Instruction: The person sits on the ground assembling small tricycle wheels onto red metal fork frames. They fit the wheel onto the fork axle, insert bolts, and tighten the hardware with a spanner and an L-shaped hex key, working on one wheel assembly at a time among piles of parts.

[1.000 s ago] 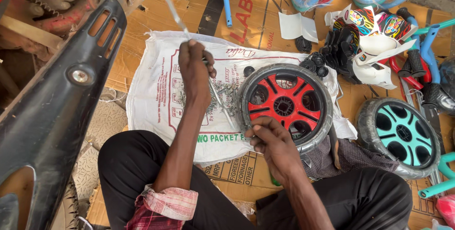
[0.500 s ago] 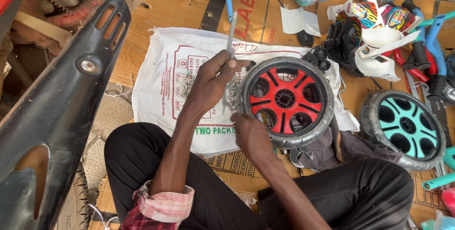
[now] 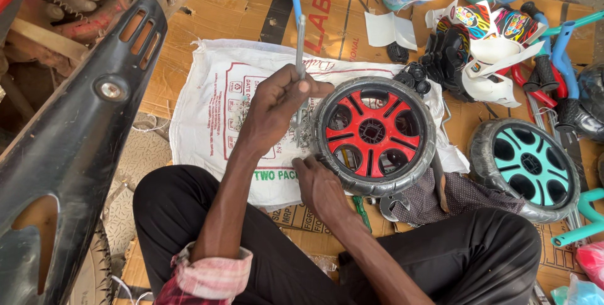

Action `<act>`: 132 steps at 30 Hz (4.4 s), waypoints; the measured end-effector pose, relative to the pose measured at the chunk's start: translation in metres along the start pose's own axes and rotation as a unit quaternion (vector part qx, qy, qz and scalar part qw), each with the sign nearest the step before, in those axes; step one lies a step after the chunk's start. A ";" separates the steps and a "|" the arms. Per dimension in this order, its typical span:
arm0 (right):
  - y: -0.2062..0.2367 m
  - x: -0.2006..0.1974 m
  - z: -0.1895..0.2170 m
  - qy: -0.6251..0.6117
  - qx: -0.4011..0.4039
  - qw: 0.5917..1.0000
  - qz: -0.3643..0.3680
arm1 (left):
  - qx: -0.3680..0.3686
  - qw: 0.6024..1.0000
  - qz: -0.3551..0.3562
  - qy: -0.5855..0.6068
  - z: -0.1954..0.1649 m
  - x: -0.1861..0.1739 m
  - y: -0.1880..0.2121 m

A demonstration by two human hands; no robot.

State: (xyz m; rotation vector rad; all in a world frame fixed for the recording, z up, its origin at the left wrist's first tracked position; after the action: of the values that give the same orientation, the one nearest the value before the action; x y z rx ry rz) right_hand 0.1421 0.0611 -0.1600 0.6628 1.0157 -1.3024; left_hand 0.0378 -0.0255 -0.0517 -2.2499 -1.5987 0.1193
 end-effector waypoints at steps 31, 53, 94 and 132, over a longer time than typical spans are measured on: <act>0.093 -0.232 -0.034 0.186 0.140 0.970 -0.069 | 0.271 0.780 0.292 -0.482 -0.060 0.178 0.049; 0.176 -0.215 -0.099 -0.118 0.376 0.906 -0.153 | -0.279 0.876 -0.085 -0.384 0.141 0.038 0.008; 0.066 -0.194 -0.051 -0.280 0.344 0.888 -0.122 | 0.060 0.984 -0.123 -0.110 -0.009 0.042 0.009; 0.044 -0.115 -0.078 -0.472 0.299 0.814 -0.160 | 0.191 0.926 -0.007 -0.326 -0.073 0.068 0.004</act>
State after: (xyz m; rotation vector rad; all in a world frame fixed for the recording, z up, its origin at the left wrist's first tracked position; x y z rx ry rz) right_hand 0.1711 0.1898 -0.0982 0.2006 -0.1431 -1.9753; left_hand 0.0856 0.0183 0.0241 -1.9823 -1.6883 1.1760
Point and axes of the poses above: each hand's wrist, its own y-axis away from the middle knuckle, its own x-axis out of the palm, z = x × y, the point moved 8 cm from there along -y, towards the middle knuckle, and after that the axes turned 7 degrees about -z, right-handed, at the moved point
